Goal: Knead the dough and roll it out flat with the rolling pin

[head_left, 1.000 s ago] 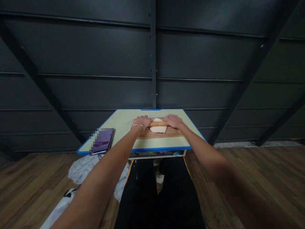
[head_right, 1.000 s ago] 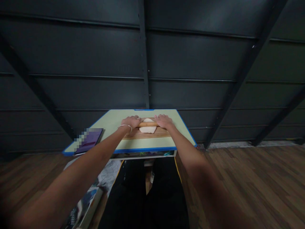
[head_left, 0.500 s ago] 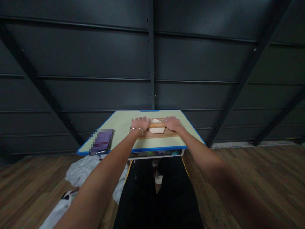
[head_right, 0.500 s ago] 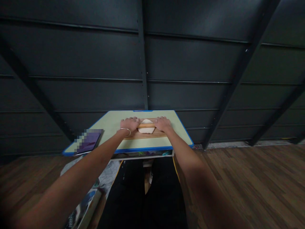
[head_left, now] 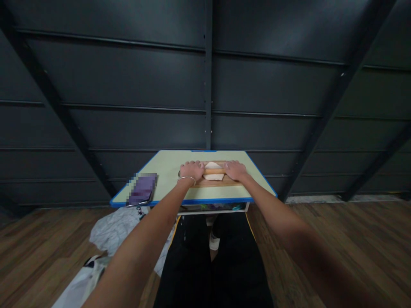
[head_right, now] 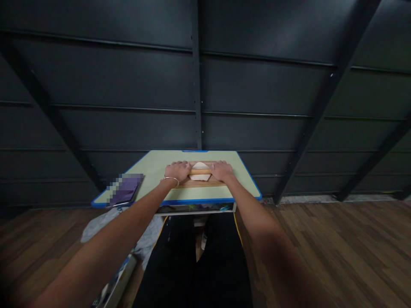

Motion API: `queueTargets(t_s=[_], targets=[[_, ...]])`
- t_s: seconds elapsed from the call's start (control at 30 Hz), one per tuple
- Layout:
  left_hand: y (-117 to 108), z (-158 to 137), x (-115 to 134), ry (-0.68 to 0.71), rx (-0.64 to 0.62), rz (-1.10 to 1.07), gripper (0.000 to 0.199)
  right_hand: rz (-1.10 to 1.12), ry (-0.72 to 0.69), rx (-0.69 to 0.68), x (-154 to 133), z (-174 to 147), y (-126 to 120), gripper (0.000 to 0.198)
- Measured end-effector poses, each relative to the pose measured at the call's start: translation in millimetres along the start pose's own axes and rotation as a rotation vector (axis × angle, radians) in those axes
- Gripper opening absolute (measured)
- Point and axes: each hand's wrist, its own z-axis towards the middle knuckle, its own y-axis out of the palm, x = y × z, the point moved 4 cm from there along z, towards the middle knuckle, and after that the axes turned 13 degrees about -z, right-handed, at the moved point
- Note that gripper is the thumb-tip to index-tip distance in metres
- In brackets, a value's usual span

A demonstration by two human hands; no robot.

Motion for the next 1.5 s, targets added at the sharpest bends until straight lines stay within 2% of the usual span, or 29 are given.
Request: queueTargets(t_s=[0.33, 0.57, 0.97, 1.33, 1.5], targets=[[-1, -11, 2, -0.005, -0.007, -0.01, 0.052, 0.003, -0.011, 0.041, -2, -8, 3, 0.056], [-1, -19, 3, 0.029, 0.051, 0.023, 0.052, -0.033, -0.025, 0.064, -5, -21, 2, 0.056], [-6, -34, 3, 0.025, 0.063, -0.013, 0.058, -0.019, -0.028, 0.04, -9, -34, 2, 0.057], [0, -47, 0, 0.102, 0.207, -0.029, 0.057, 0.047, -0.001, 0.171, -12, -49, 2, 0.053], [1, -51, -1, 0.133, 0.226, -0.036, 0.053, 0.081, 0.031, 0.184, -12, -53, 11, 0.053]])
